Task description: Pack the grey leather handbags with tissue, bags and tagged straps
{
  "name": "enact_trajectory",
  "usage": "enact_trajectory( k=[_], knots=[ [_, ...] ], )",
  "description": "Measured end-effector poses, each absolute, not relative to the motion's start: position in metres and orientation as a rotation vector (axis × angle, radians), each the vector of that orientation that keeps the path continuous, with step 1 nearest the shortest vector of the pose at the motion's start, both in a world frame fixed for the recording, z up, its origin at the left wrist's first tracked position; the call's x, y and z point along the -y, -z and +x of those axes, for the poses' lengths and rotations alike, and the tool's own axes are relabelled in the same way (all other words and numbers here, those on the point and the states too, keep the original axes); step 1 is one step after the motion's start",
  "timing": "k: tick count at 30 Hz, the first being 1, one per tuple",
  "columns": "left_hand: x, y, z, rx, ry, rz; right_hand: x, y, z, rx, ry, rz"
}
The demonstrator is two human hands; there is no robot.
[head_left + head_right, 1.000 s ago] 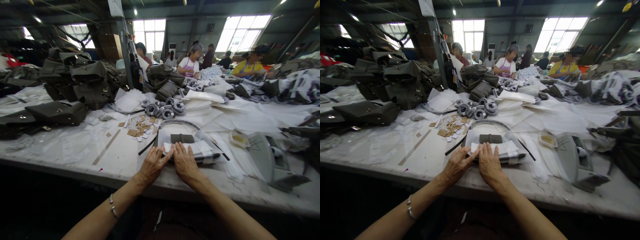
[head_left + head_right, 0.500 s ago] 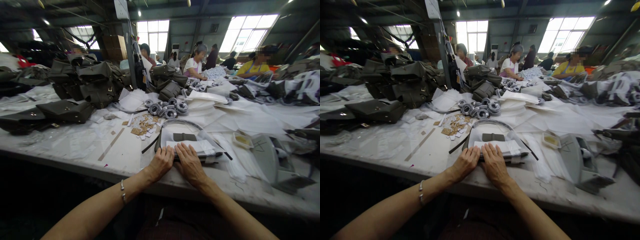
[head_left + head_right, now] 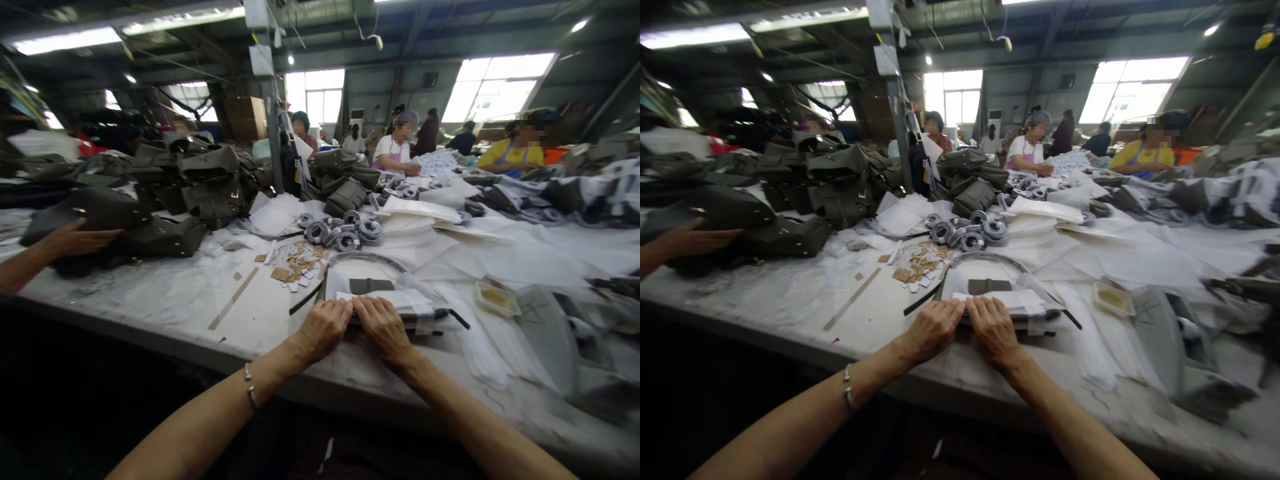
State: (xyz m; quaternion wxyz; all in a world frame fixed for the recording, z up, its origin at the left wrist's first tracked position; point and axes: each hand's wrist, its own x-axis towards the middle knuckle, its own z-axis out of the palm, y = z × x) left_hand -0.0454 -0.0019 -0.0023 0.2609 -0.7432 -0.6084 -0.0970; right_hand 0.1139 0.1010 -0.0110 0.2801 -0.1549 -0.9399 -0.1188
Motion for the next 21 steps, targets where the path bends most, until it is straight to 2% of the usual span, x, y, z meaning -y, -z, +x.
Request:
enact_trajectory(
  k=[12,21],
  knots=[
    [0.001,0.003,-0.048,1.549,0.236,-1.922,-0.117,0.014,0.116,2.397,0.422,-0.188],
    [0.015,0.009,-0.047,1.637,0.276,-1.903,-0.146,0.051,0.140,2.339,0.523,-0.139]
  ],
)
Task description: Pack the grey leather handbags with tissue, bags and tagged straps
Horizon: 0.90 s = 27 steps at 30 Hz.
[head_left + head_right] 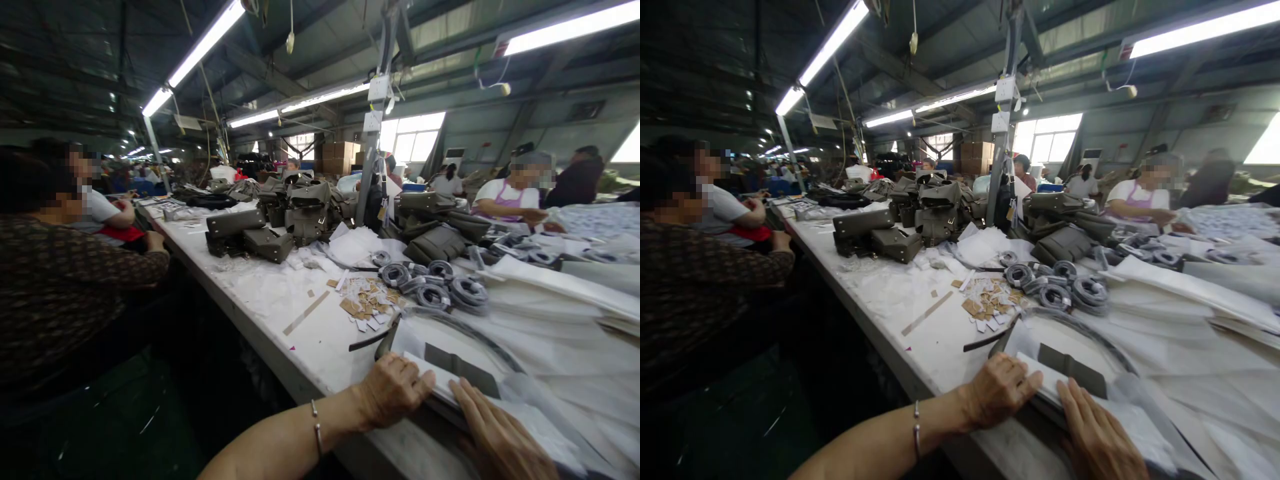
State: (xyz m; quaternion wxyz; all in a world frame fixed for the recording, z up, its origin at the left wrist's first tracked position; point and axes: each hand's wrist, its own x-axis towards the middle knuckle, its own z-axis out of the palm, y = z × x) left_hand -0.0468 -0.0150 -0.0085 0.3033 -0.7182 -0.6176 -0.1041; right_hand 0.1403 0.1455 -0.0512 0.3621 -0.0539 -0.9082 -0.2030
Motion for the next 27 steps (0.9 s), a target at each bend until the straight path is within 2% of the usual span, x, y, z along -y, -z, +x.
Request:
enact_trajectory(
  k=[7,12,15,18,22,27],
  knots=[
    [0.016,0.026,-0.044,1.531,0.463,-1.802,-0.107,0.030,0.139,2.453,0.397,-0.362],
    [0.013,0.032,-0.055,1.482,0.594,-1.871,-0.092,-0.003,0.148,2.574,0.071,-0.513],
    [0.013,0.033,-0.058,1.462,0.644,-1.877,-0.102,-0.019,0.180,2.510,-0.013,-0.539],
    [0.014,0.034,-0.059,1.445,0.679,-1.865,-0.135,-0.030,0.233,2.392,0.007,-0.676],
    [0.013,0.035,-0.059,1.451,0.722,-1.860,-0.201,-0.037,0.298,2.309,0.152,-1.151],
    [0.012,0.035,-0.058,1.447,0.738,-1.884,-0.271,-0.029,0.319,2.543,0.434,-1.555]
  ],
)
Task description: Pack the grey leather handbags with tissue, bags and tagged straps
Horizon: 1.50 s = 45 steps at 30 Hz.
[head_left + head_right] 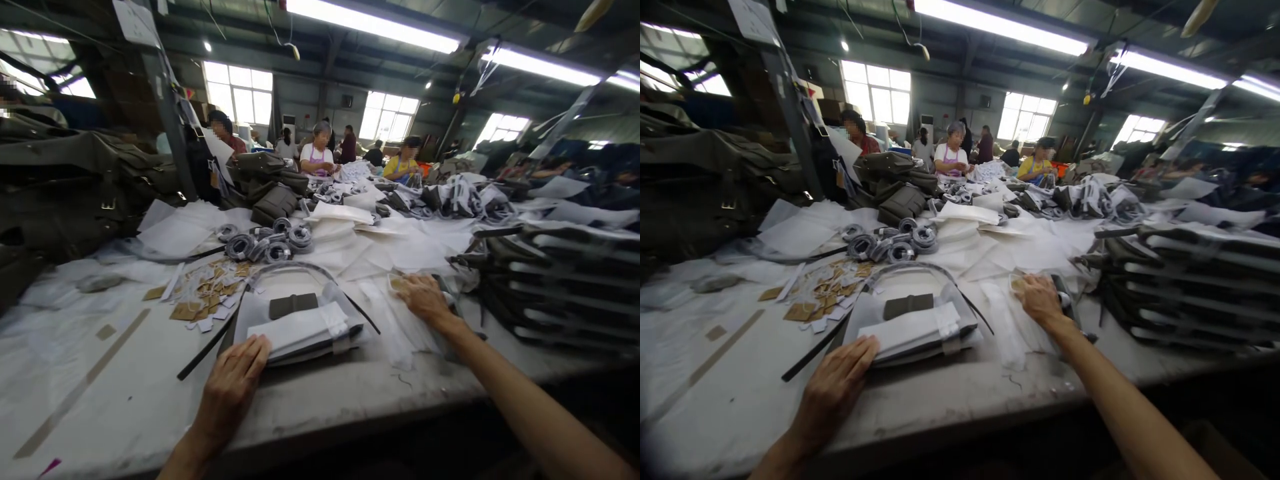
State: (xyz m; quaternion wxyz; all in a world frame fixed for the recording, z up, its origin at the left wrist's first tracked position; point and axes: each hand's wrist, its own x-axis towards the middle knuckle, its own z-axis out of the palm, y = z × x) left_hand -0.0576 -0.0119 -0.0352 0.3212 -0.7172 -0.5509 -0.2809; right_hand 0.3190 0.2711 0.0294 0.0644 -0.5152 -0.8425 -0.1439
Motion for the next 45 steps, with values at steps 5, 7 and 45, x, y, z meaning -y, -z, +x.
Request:
enact_trajectory(
  k=[5,7,45],
  knots=[
    [0.013,0.034,-0.056,1.485,0.732,-1.890,-0.304,-0.007,0.314,2.664,0.378,-1.618],
    [0.013,0.034,-0.056,1.487,0.724,-1.899,-0.309,-0.002,0.314,2.671,0.361,-1.622],
    [0.012,0.037,-0.056,1.485,0.717,-1.868,-0.152,0.007,0.389,2.332,0.013,-1.970]
  ],
)
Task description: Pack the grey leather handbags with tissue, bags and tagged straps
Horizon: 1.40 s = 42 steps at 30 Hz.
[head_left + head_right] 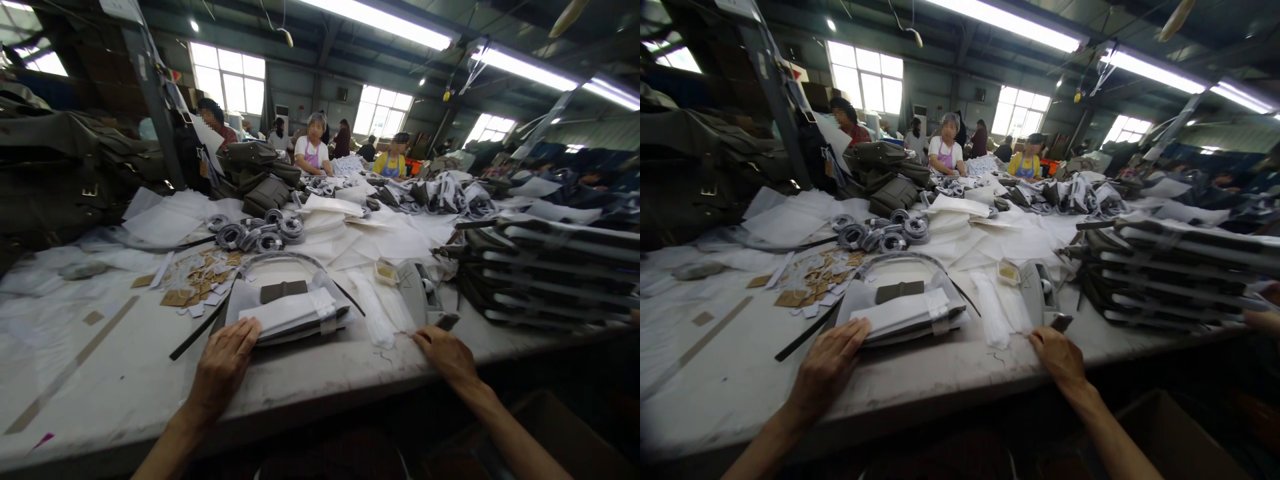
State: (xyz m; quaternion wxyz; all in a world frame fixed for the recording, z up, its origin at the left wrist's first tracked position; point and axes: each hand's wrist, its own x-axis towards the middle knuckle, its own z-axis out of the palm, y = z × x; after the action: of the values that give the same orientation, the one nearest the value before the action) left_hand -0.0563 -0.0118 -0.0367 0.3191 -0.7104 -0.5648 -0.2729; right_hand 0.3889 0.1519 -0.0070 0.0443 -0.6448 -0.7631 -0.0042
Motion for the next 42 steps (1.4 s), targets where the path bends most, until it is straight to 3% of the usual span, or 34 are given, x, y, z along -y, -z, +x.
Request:
enact_trajectory(
  k=[6,11,17,24,30,35,42],
  knots=[
    [0.011,0.037,-0.056,1.468,0.720,-1.870,-0.149,-0.006,0.403,2.300,0.154,-1.878],
    [0.012,0.036,-0.055,1.474,0.731,-1.873,-0.151,-0.021,0.410,2.402,-0.008,-1.920],
    [0.012,0.036,-0.055,1.469,0.716,-1.866,-0.161,-0.053,0.399,2.549,-0.570,-1.930],
    [0.013,0.034,-0.053,1.472,0.721,-1.848,-0.192,-0.124,0.346,2.089,-1.197,-1.417],
    [0.012,0.038,-0.053,1.490,0.747,-1.843,-0.187,-0.172,0.311,1.991,-1.416,-1.117],
    [0.012,0.044,-0.054,1.499,0.762,-1.839,-0.160,-0.206,0.297,2.064,-1.486,-0.902],
    [0.013,0.047,-0.053,1.535,0.748,-1.846,-0.083,-0.212,0.245,2.247,-2.172,-0.308]
  ],
)
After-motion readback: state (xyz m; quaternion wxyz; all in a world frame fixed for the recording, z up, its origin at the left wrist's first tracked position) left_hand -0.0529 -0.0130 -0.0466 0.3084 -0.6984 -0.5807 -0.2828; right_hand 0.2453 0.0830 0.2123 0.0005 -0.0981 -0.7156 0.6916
